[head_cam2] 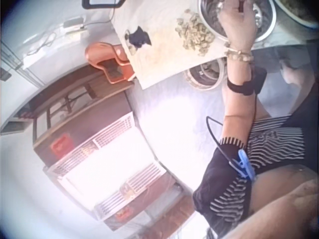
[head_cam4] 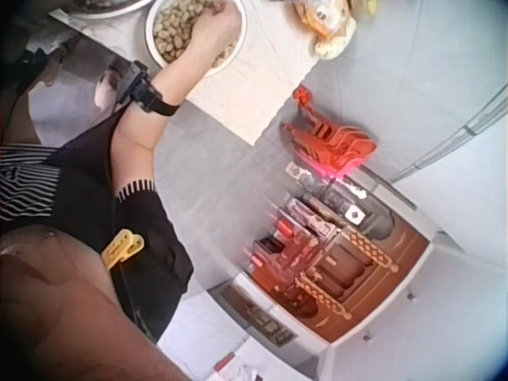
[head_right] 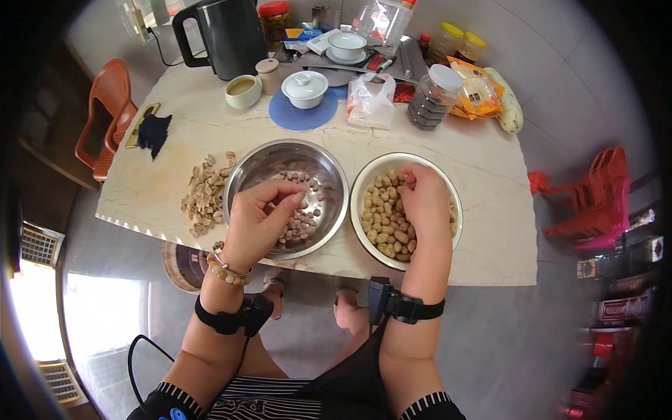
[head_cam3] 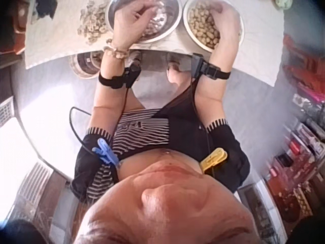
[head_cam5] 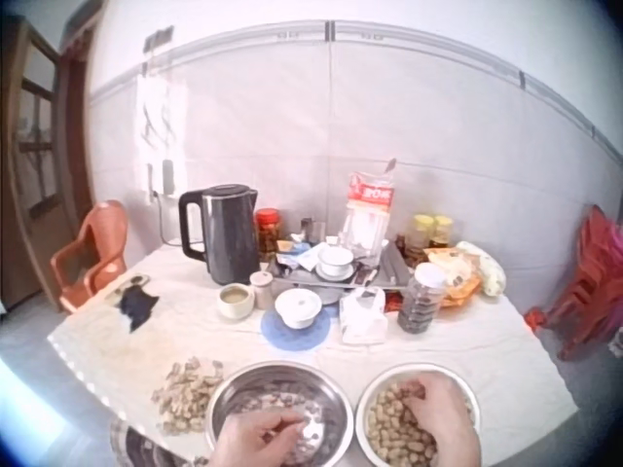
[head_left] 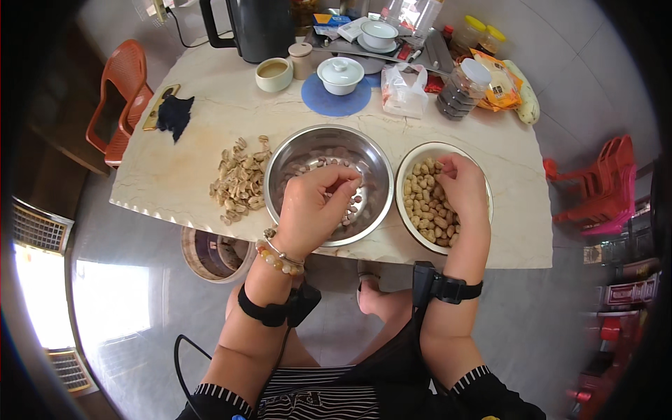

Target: Peeling whole peanuts by hand and collecting the kernels in a metal bowl.

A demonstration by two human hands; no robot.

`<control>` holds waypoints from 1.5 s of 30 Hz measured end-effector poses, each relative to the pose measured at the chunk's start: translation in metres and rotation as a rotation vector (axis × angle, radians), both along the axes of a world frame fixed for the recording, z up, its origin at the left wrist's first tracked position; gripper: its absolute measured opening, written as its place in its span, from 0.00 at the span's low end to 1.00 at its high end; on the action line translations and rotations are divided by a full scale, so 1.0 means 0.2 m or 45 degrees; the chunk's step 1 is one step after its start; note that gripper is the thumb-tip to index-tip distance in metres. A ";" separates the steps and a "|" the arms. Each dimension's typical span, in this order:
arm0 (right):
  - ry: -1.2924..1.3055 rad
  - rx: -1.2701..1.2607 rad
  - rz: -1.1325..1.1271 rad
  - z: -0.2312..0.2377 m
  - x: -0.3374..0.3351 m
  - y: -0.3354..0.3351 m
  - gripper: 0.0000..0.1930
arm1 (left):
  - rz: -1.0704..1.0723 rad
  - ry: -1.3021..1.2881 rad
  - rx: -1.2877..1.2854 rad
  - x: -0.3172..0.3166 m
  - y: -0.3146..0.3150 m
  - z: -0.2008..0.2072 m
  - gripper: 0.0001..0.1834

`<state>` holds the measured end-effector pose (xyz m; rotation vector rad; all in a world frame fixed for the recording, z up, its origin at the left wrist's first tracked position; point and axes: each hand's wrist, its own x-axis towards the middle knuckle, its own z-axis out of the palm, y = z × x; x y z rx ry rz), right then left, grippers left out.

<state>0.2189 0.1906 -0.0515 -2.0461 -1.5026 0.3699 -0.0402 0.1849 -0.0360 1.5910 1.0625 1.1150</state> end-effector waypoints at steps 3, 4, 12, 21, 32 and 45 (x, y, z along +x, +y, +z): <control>0.060 0.038 0.071 0.05 -0.06 -0.02 0.16 | -0.040 -0.046 0.023 0.01 -0.02 -0.03 0.07; 0.120 0.079 0.124 0.07 -0.07 -0.03 0.17 | -0.042 -0.061 0.020 0.02 -0.03 -0.03 0.07; -0.169 -0.264 -0.057 0.10 -0.08 -0.06 0.14 | -0.160 -0.012 -0.074 0.00 -0.05 -0.06 0.07; 0.194 -0.050 0.055 0.13 -0.13 -0.07 0.08 | -0.181 -0.243 -0.278 -0.01 -0.04 -0.05 0.08; 0.969 0.309 0.463 0.18 -0.65 -0.14 0.10 | -0.438 -0.794 -0.810 -0.06 0.00 -0.01 0.17; 0.904 0.415 0.607 0.12 -0.75 -0.11 0.12 | -0.391 -0.829 -0.816 -0.12 0.02 -0.04 0.20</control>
